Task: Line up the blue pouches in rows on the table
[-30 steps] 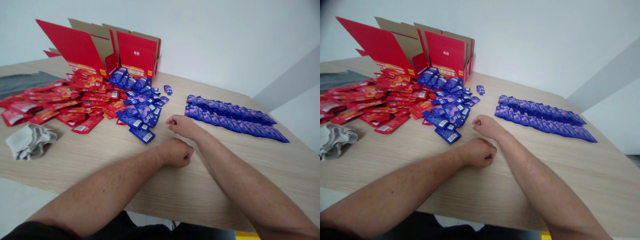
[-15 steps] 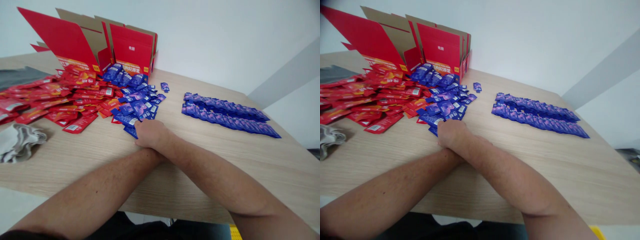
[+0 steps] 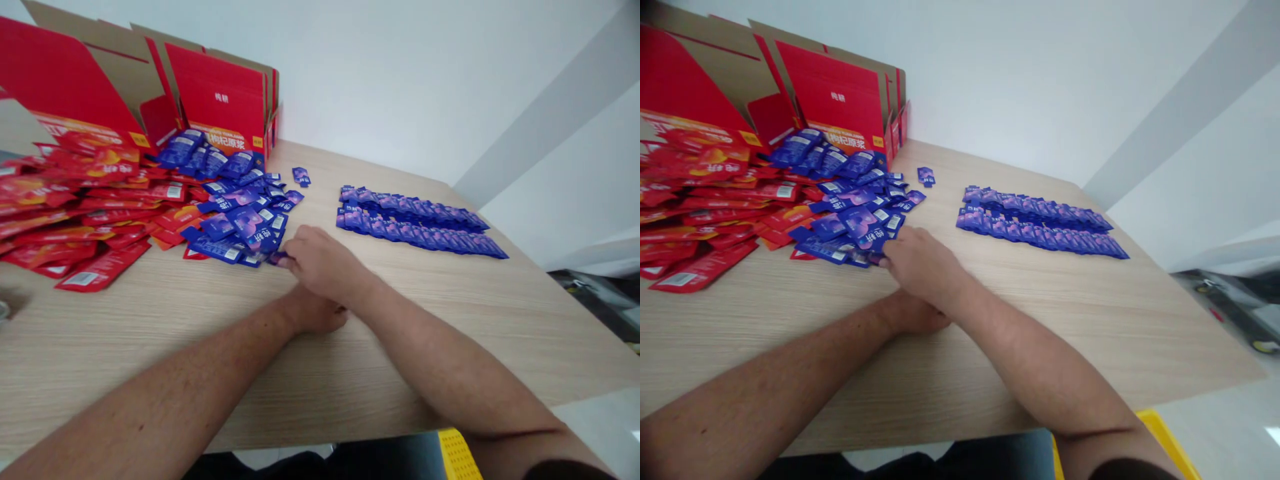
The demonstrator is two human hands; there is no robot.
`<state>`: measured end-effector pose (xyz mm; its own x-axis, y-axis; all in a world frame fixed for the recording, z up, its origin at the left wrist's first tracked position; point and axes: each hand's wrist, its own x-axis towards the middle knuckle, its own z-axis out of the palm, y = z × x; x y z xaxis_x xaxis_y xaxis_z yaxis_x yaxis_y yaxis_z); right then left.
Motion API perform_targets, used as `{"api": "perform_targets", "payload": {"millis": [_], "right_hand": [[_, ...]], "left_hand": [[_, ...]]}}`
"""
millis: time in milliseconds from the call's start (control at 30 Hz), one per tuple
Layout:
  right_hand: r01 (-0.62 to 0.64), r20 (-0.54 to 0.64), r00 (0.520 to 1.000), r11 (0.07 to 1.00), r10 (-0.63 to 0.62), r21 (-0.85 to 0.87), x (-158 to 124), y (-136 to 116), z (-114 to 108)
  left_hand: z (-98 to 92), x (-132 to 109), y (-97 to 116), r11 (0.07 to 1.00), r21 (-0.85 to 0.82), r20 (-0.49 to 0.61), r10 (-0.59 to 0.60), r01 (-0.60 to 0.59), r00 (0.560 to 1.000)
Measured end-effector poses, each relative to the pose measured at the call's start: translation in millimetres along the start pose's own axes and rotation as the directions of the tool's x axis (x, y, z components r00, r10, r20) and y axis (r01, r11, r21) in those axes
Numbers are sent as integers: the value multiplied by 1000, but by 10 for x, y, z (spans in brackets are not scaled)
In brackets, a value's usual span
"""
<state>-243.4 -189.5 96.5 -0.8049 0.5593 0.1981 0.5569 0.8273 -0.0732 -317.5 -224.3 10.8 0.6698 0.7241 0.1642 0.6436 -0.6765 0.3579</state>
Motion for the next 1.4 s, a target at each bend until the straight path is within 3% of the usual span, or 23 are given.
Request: {"api": "perform_targets", "payload": {"millis": [67,133,200,267,333,367,433,667,1033,1233,1400], "right_hand": [[-191,-58,979,978,196,80,-143,304,-54],[-398,-86,903,894,421,205,-285,686,-77],[-548,-74,768,713,636,438,-407,1114,-63],[-581,-38,588,454,808,676,-492,1537,-25],[-599,7,426,276,905,752,-540,1901,16],[-623,23,369,228,929,749,-552,2050,34],[-677,41,309,189,950,711,-564,2278,74],[-807,104,290,185,951,561,-552,2598,257],[-864,108,287,209,952,457,-417,2621,326],[-913,-46,364,366,930,177,-477,2600,302],[-878,-152,422,444,894,176,-628,2512,235]], "left_hand": [[-55,-2,-5,1000,-11,71,-1,2,998],[-100,10,-6,1000,-28,107,7,-4,994],[-123,26,-7,999,-41,90,19,-15,996],[-129,36,-7,999,-52,84,22,-17,996],[-131,39,-4,998,-58,87,17,-12,996],[-134,39,-1,998,-61,91,14,-9,996],[-144,38,4,998,-66,101,8,-1,995],[-178,36,7,996,-92,121,-12,23,993],[-186,32,6,995,-97,127,-21,33,992],[-190,34,10,993,-116,124,-20,34,992],[-182,37,7,994,-109,123,-12,25,992]]}}
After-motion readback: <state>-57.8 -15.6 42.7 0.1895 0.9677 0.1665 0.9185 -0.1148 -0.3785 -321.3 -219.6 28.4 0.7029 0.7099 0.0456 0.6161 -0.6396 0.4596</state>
